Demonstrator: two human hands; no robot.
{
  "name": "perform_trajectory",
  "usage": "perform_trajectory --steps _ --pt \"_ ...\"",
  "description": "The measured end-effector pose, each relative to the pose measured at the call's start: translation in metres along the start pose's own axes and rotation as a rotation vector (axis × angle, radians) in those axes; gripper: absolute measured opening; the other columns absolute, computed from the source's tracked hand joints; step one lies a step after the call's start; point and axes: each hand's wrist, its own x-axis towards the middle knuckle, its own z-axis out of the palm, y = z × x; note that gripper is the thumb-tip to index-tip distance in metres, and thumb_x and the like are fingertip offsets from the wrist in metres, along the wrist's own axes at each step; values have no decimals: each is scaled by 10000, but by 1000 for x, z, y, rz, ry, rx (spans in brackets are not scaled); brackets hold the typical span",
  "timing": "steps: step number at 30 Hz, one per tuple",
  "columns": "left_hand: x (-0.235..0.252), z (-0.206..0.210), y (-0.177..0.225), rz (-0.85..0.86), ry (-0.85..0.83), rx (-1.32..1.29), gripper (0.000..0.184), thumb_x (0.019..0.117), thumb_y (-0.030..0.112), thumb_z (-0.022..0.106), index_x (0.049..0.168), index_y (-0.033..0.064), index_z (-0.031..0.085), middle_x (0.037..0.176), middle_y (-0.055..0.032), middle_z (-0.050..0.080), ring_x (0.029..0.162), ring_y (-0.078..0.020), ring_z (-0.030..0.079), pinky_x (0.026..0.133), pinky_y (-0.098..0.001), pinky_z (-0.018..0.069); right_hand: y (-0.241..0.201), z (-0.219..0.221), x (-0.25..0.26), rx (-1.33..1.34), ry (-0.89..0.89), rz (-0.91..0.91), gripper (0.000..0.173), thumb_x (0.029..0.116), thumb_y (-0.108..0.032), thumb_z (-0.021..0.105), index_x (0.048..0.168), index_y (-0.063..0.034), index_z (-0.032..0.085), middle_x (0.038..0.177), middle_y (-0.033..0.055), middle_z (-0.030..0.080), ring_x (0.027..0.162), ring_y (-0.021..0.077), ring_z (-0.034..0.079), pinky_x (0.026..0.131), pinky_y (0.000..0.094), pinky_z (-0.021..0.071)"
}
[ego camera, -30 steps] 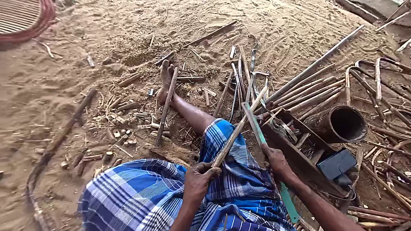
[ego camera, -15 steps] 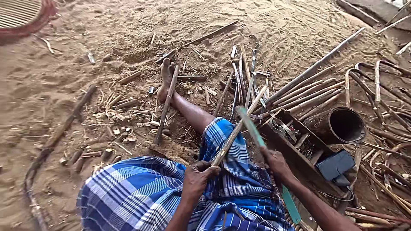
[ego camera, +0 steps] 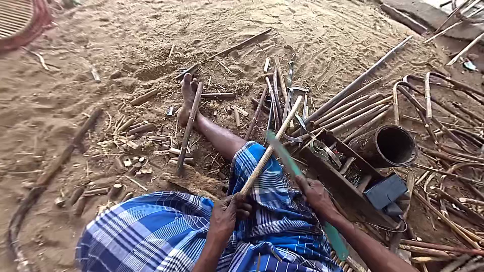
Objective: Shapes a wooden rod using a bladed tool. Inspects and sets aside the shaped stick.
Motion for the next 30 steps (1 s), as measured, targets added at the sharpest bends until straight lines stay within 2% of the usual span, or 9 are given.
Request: perform_trajectory --steps 6,9,12,15,19,22,25,27,30 --pt "-1 4 -6 26 -24 1 509 1134 300 354 987 -42 701 810 -145 754 681 -231 741 652 -355 637 -9 16 -23 -263 -187 -254 627 1012 -681 394 905 -139 691 778 75 648 790 253 670 721 520 540" --pt "-1 6 -10 171 110 264 327 999 375 630 1132 86 704 900 -40 767 785 -184 756 741 -385 653 -9 16 -14 -243 -196 -246 615 1021 -658 406 898 -125 687 779 77 642 788 241 661 728 495 532" --pt "4 6 -16 291 222 339 653 841 392 815 1410 166 589 1115 4 742 871 -146 729 791 -379 633 -5 16 -12 -227 -214 -232 622 1011 -685 397 871 -145 671 749 56 622 754 223 649 696 482 531" --pt "13 2 -9 345 268 368 546 859 290 817 1344 138 618 1027 -13 746 816 -141 730 755 -378 638 -5 15 -9 -221 -227 -244 628 1002 -700 397 841 -155 665 734 44 614 735 211 644 679 484 526" --pt "13 -6 3 269 144 373 212 1008 265 642 1140 110 699 810 -16 743 653 -158 718 623 -351 637 -9 -14 7 -65 -151 -106 587 1006 -625 508 904 -89 724 735 83 647 685 227 640 663 482 536" --pt "9 -6 6 136 68 179 159 1031 172 619 1051 35 695 803 -101 736 632 -213 701 616 -348 613 5 -6 24 78 4 18 690 1008 -702 401 916 -67 652 655 107 600 535 253 600 522 480 537" --pt "11 -3 4 80 43 67 151 1018 114 630 964 -9 699 782 -137 735 600 -220 693 594 -335 610 -7 9 -8 -160 -107 -209 595 1007 -662 445 842 -142 682 672 48 613 652 224 641 616 494 535" --pt "10 -4 3 52 21 40 181 1034 121 606 963 -21 692 762 -140 722 589 -210 679 583 -319 598 -12 5 -7 -133 -107 -131 618 1004 -664 462 883 -111 711 733 88 646 718 267 659 684 538 538" --pt "10 -2 7 29 -9 19 262 1072 160 536 948 -21 680 749 -139 720 572 -200 671 572 -310 587 -2 5 12 -23 7 -7 693 1000 -716 391 901 -91 673 692 100 630 613 264 642 593 513 550"
